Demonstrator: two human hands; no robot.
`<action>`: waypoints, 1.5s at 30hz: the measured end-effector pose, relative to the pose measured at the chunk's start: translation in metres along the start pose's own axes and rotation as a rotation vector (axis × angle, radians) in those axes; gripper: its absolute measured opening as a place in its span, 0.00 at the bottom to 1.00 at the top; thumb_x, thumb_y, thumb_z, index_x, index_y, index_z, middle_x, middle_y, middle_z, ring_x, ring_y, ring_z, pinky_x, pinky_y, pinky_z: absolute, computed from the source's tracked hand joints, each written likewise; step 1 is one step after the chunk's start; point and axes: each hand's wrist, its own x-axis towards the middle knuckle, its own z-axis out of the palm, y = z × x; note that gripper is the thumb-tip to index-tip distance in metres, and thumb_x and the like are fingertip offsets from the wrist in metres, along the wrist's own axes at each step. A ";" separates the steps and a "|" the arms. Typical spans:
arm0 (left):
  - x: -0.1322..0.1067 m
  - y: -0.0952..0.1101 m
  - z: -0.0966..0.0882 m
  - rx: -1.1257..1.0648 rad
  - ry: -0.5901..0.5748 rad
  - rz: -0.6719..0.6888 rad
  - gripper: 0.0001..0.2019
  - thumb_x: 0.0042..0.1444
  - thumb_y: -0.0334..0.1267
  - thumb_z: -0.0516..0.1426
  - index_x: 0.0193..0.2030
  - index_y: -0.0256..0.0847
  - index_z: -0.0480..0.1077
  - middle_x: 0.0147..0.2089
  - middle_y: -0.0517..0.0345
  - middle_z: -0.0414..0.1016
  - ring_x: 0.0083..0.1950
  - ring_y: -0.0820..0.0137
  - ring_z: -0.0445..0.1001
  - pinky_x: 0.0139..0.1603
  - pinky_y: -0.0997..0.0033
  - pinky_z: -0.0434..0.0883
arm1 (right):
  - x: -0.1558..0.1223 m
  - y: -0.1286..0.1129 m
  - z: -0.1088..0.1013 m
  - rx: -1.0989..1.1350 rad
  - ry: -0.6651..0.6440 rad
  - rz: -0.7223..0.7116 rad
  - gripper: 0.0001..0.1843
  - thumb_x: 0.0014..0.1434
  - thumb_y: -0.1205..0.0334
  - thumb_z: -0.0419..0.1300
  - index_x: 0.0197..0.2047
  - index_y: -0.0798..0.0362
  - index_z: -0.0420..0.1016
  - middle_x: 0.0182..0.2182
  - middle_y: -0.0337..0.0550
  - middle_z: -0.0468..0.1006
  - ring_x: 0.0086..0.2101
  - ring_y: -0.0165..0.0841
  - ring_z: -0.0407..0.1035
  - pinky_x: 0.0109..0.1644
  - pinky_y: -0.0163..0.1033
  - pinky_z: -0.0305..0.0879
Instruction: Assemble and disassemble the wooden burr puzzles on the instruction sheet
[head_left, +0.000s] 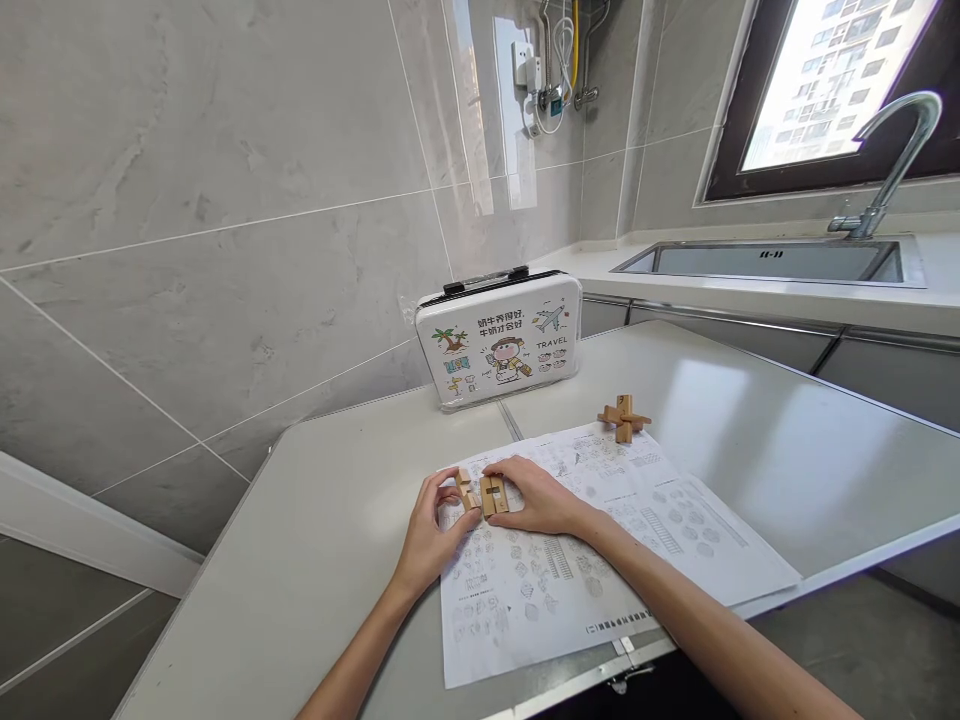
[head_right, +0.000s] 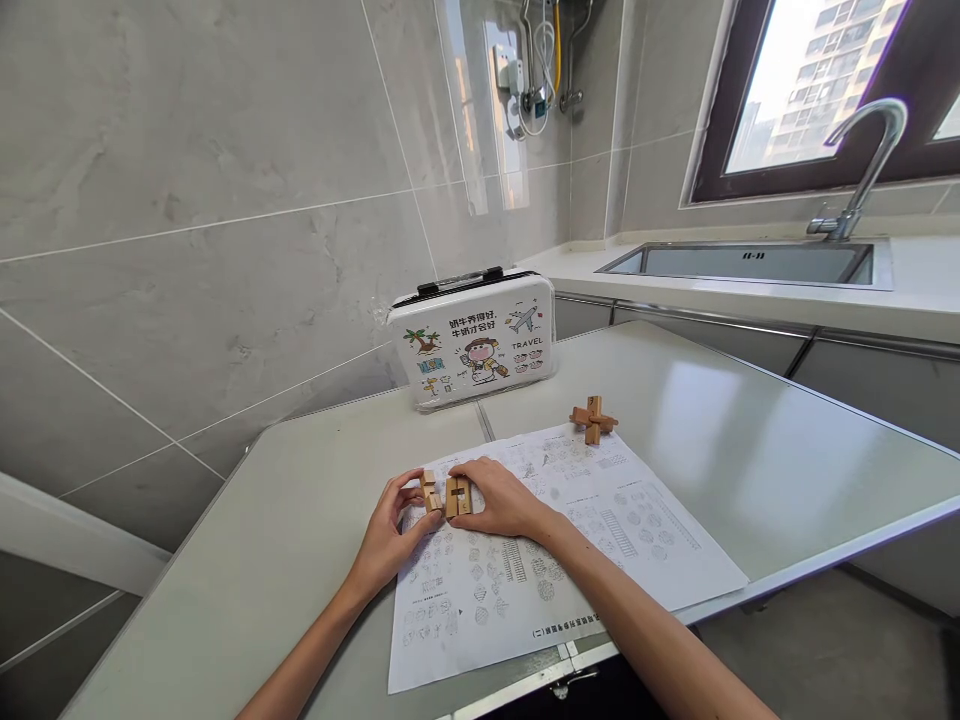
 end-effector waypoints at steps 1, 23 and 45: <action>0.000 0.000 0.000 -0.046 0.000 -0.026 0.29 0.57 0.42 0.66 0.64 0.48 0.65 0.62 0.49 0.71 0.56 0.61 0.76 0.63 0.54 0.71 | 0.000 0.000 0.000 -0.004 -0.003 -0.005 0.35 0.53 0.55 0.74 0.61 0.48 0.69 0.54 0.49 0.76 0.54 0.47 0.70 0.58 0.53 0.67; -0.007 0.011 0.003 0.111 0.036 0.100 0.30 0.58 0.43 0.66 0.66 0.51 0.63 0.63 0.51 0.71 0.57 0.60 0.77 0.61 0.55 0.73 | 0.006 -0.009 -0.008 0.296 0.087 0.130 0.33 0.48 0.49 0.76 0.53 0.49 0.73 0.47 0.43 0.79 0.44 0.39 0.71 0.48 0.45 0.69; -0.015 0.014 0.007 0.408 0.130 0.492 0.27 0.56 0.38 0.66 0.60 0.47 0.61 0.57 0.46 0.74 0.56 0.54 0.77 0.53 0.51 0.77 | 0.003 -0.026 0.028 0.360 0.235 0.099 0.38 0.36 0.45 0.81 0.43 0.48 0.66 0.38 0.39 0.74 0.38 0.38 0.69 0.44 0.44 0.68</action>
